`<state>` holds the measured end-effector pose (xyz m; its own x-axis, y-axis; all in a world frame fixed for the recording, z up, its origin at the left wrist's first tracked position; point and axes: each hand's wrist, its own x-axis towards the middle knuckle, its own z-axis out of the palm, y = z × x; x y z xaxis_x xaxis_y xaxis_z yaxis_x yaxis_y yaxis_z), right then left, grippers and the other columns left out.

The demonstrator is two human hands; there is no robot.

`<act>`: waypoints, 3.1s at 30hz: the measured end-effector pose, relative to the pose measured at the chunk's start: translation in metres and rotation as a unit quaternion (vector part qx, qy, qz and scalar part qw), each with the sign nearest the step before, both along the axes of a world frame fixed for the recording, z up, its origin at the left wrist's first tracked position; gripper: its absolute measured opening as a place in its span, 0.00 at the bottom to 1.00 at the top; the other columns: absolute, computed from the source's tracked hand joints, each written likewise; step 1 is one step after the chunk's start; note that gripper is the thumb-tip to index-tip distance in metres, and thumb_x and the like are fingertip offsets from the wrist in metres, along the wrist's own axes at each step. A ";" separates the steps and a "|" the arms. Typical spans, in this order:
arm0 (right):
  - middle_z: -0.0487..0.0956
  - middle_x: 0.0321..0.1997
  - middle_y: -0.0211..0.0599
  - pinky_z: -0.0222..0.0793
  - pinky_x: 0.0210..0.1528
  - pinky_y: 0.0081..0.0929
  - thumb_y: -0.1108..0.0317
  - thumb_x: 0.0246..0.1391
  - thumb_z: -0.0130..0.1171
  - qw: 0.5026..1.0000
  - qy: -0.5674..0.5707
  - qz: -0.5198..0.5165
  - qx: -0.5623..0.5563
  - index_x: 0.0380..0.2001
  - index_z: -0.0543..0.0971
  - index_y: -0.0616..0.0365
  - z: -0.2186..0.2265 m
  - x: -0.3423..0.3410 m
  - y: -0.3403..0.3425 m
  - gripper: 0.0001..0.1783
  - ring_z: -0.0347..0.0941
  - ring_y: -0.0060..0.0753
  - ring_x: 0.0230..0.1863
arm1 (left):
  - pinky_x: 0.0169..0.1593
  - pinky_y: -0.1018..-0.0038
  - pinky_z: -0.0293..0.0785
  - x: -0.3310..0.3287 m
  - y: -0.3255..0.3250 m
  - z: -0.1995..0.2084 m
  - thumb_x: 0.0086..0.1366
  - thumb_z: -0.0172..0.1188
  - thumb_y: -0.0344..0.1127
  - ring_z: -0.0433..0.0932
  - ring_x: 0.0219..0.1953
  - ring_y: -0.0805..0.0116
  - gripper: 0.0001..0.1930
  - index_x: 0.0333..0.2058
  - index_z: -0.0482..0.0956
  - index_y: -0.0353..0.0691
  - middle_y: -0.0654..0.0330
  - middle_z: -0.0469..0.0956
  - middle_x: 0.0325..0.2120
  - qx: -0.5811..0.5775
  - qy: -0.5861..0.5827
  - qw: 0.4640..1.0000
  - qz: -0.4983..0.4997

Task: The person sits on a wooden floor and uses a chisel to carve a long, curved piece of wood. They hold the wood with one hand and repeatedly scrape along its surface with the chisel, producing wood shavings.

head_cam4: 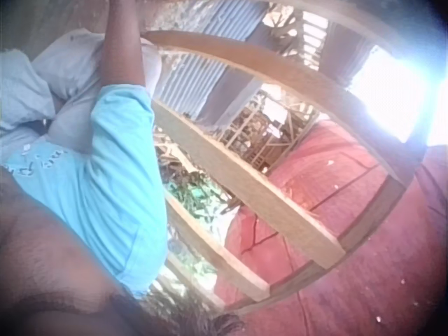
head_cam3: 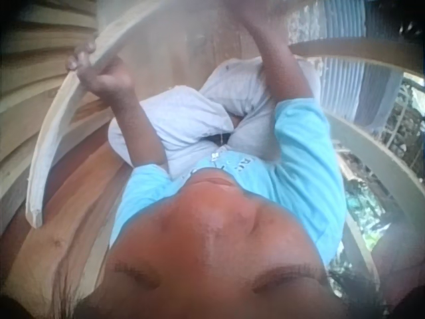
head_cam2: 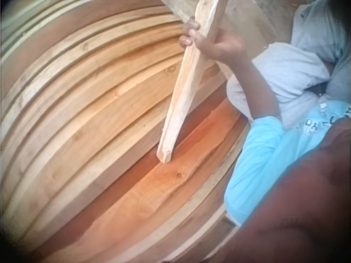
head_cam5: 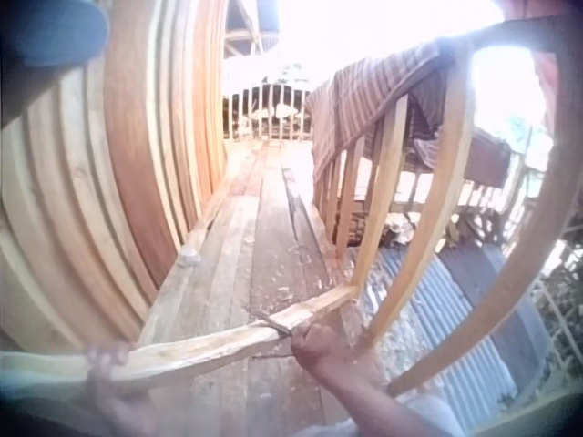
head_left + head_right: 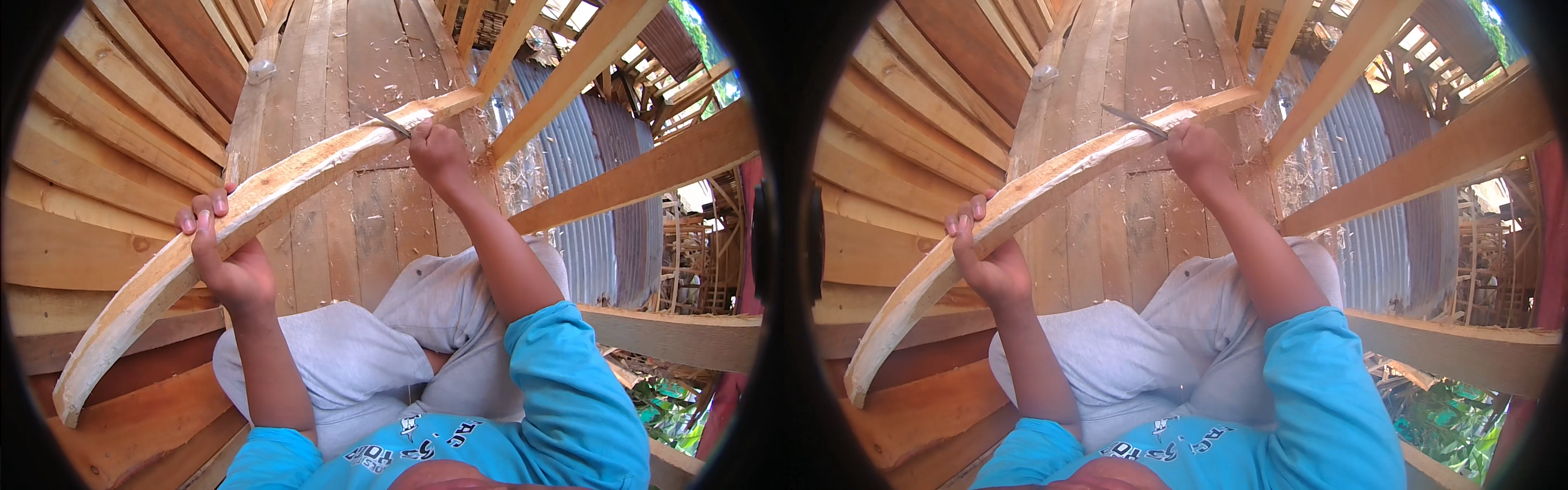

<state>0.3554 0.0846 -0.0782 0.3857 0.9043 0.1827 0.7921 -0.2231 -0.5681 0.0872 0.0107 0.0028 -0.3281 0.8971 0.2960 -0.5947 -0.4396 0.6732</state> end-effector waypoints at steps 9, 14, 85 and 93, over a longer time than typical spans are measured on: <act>0.78 0.26 0.66 0.72 0.44 0.57 0.54 0.65 0.36 1.000 -0.012 -0.014 -0.002 0.21 0.80 0.70 0.015 -0.013 -0.010 0.33 0.77 0.69 0.34 | 0.68 0.60 0.58 -0.008 0.003 -0.002 0.63 0.56 0.31 0.66 0.43 0.73 0.11 0.35 0.61 0.52 0.68 0.62 0.30 0.005 0.016 1.000 -0.006; 0.81 0.28 0.60 0.70 0.45 0.59 0.55 0.63 0.35 0.999 0.006 -0.046 0.019 0.24 0.83 0.66 -0.017 0.011 0.001 0.31 0.78 0.66 0.34 | 0.68 0.60 0.58 0.003 0.003 0.002 0.63 0.55 0.31 0.66 0.42 0.74 0.11 0.35 0.60 0.52 0.68 0.61 0.29 0.003 0.000 1.000 -0.016; 0.81 0.28 0.55 0.69 0.40 0.44 0.48 0.63 0.52 0.987 0.158 0.005 -0.041 0.28 0.80 0.67 -0.034 0.042 -0.012 0.27 0.78 0.56 0.33 | 0.66 0.59 0.62 -0.007 0.005 -0.005 0.62 0.56 0.25 0.69 0.41 0.71 0.13 0.36 0.62 0.49 0.66 0.67 0.31 0.063 -0.024 0.996 -0.049; 0.80 0.28 0.58 0.70 0.41 0.46 0.50 0.63 0.49 0.994 0.101 -0.019 -0.021 0.27 0.80 0.65 -0.047 0.056 -0.003 0.27 0.78 0.60 0.37 | 0.68 0.57 0.60 -0.007 0.006 -0.005 0.62 0.58 0.29 0.68 0.41 0.72 0.13 0.35 0.61 0.50 0.68 0.64 0.29 0.055 -0.001 0.997 -0.046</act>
